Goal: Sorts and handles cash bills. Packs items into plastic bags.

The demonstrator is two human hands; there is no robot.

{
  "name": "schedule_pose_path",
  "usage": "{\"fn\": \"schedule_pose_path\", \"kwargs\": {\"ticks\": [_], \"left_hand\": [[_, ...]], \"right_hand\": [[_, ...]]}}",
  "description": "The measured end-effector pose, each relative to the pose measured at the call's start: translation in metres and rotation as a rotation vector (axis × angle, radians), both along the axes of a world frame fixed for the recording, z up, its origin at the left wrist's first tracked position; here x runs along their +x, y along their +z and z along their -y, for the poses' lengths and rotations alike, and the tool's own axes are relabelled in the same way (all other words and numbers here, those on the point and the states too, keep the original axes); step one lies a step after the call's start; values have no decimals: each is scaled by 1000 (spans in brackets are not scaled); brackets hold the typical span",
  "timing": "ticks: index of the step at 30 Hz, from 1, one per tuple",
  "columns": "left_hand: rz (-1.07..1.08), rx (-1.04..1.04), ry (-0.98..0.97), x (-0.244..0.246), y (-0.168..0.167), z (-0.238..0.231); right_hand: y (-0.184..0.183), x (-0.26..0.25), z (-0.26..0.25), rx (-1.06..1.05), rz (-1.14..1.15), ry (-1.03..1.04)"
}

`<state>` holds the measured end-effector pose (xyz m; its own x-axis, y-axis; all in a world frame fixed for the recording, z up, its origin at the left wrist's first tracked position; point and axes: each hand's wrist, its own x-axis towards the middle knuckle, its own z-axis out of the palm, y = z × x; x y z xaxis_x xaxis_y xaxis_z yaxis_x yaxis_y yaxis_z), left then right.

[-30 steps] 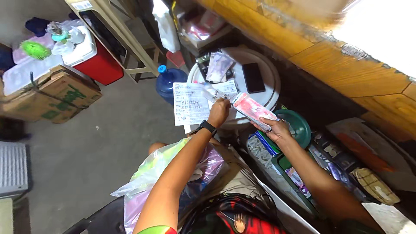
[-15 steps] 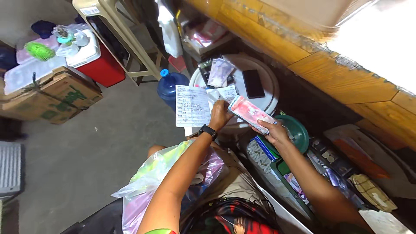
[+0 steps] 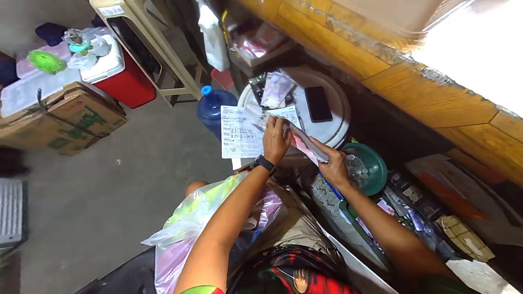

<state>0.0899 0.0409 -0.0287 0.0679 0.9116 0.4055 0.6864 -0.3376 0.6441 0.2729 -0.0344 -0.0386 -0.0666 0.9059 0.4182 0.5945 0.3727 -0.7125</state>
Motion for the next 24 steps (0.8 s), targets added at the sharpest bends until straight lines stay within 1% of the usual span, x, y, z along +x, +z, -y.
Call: {"fn": "schedule_pose_path", "kwargs": {"ticks": [3, 7, 11, 12, 14, 16, 17, 18, 21, 24], "left_hand": [[-19, 44, -31, -5, -3, -3], [9, 118, -111, -15, -6, -8], [-11, 365, -154, -8, -8, -5], [-4, 402, -167, -4, -6, -4], [8, 403, -235, 1, -2, -4], [11, 313, -303, 1, -1, -2], [25, 243, -284, -1, -2, 1], [61, 159, -224, -4, -3, 4], [243, -100, 42, -13, -1, 9], [308, -281, 184, -17, 10, 9]], "right_hand": [[3, 5, -5, 97, 37, 93], [12, 6, -5, 118, 71, 124], [23, 3, -10, -18, 128, 112], [23, 0, -12, -63, 130, 104], [19, -2, -18, -135, 73, 74], [14, 2, -28, -215, -52, 64], [12, 4, -33, -245, -128, 75], [12, 5, -35, -272, -213, 87], [15, -2, -29, -375, -418, 87], [10, -11, -28, -404, -486, 97]]}}
